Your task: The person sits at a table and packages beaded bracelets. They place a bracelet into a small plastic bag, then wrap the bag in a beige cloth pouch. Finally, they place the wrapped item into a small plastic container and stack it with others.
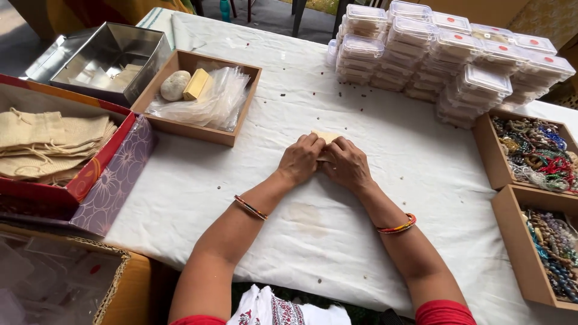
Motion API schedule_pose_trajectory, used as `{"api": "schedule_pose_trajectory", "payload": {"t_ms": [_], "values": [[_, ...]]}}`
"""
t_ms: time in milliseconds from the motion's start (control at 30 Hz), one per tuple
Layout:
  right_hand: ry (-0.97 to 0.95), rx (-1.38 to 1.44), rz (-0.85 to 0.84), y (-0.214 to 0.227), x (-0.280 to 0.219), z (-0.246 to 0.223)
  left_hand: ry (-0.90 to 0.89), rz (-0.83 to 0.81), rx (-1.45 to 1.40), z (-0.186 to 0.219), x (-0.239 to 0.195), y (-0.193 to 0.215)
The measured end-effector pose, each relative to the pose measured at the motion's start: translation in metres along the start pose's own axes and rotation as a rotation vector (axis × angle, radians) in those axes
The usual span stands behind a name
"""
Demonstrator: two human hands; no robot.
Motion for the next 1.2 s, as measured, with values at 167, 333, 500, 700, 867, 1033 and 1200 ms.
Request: {"api": "schedule_pose_trajectory", "payload": {"t_ms": [167,333,500,700,867,1033,1200], "values": [[-0.031,-0.110,-0.029,-0.012,-0.002,-0.001,0.073,-0.081,0.021,-0.007,0.002,-0.003],[-0.069,-0.119,-0.027,-0.020,-0.005,0.010,0.069,-0.087,0.090,-0.008,0.002,0.000],[-0.189,-0.068,-0.084,-0.028,-0.015,0.028,0.098,-0.139,0.048,-0.010,0.000,-0.003],[-0.087,0.386,-0.147,-0.022,-0.010,0.021,0.253,-0.221,0.031,-0.015,0.004,-0.003],[-0.251,0.443,-0.177,-0.012,-0.002,0.015,0.479,-0.064,-0.259,-0.055,-0.004,-0.017],[-0.252,0.587,-0.021,-0.022,-0.013,0.045,0.427,-0.171,-0.370,-0.054,0.009,0.000],[-0.827,0.579,-0.527,-0.005,-0.008,0.063,0.537,-0.647,-0.433,-0.063,0.002,0.004]]}}
Point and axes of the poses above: each hand's wrist, its own x-axis towards the middle knuckle, its own y-axis out of the back of the hand, z = x × y, the point moved 6 cm from there along x, towards the middle knuckle, and after that the axes turned 10 degrees about z, right-handed, at the moved point
